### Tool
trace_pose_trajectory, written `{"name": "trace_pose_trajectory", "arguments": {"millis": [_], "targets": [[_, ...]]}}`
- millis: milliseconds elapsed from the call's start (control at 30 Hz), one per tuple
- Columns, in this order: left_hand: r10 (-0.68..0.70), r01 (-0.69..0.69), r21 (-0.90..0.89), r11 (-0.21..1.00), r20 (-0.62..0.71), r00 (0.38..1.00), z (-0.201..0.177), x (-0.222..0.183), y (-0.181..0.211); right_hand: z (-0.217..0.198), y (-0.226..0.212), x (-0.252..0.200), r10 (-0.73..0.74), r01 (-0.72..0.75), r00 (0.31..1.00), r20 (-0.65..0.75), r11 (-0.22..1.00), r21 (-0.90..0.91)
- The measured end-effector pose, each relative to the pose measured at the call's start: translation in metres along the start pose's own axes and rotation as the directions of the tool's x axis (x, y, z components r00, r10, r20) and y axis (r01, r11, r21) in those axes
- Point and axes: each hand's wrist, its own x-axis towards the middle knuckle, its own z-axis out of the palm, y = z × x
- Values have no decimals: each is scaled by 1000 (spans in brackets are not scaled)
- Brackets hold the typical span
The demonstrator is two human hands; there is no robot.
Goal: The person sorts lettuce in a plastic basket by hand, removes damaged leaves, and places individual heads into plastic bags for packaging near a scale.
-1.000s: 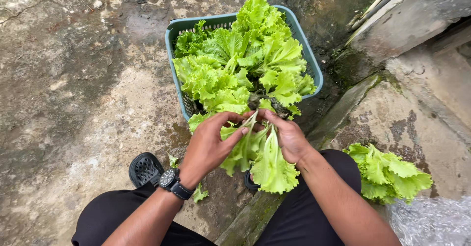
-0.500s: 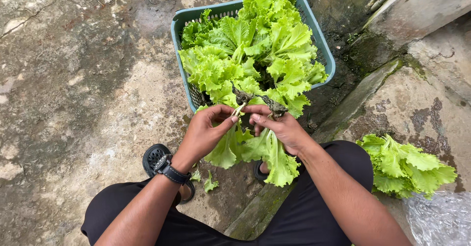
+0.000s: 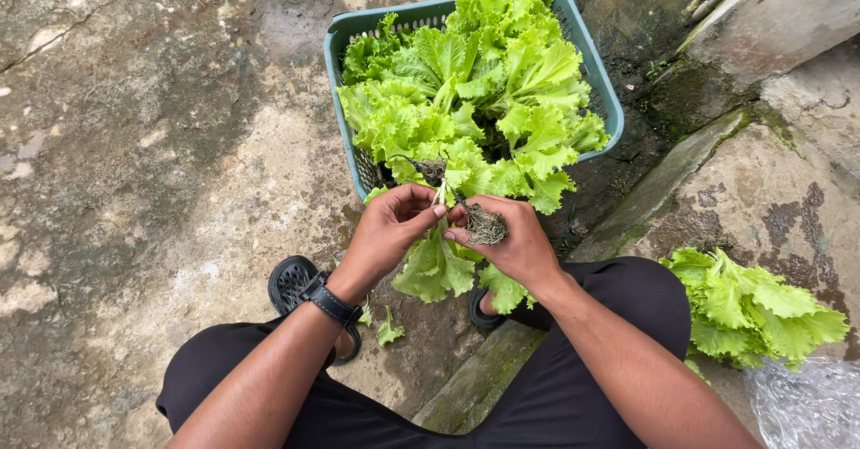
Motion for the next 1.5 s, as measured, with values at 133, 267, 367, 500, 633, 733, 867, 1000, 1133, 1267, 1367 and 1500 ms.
{"name": "trace_pose_trajectory", "arguments": {"millis": [133,267,367,500,633,733,867,1000,1133,1267,1367,1500], "targets": [[16,-16,8,1000,5,1000,4,-3,11,1,-4,2,26,-25,999,28,999,-31],[85,-78,91,993,-74,994,-10,-3,19,-17,-14,4,163,-167,982,97,986,29],[108,-93,100,991,-157,982,-22,-7,39,-31,-15,2,275,-268,923,268,961,-63],[173,-159,74,985,-261,950,-43,-4,52,-34,-22,-10,386,-303,768,511,922,-240],[177,-168,60,984,-262,949,-51,-3,57,-9,21,-6,352,-206,749,562,929,-308],[173,-168,41,985,-255,951,-55,2,48,2,54,-7,210,-41,783,585,957,-288],[151,-150,20,988,-218,964,-50,1,41,-3,28,-5,147,-129,841,520,989,-70],[121,-119,25,993,-160,980,-43,1,38,-2,49,-12,61,-92,801,595,996,22],[111,-105,57,993,-120,987,-31,-7,47,-17,32,-5,54,-98,871,488,993,66],[67,-63,117,991,-24,997,-14,-16,51,-14,25,6,222,-296,939,262,910,291],[51,-60,217,974,46,998,-4,-23,51,3,44,5,292,-324,946,143,884,338],[138,-178,550,816,114,984,-4,-29,58,16,64,2,353,-337,935,43,840,425]]}}
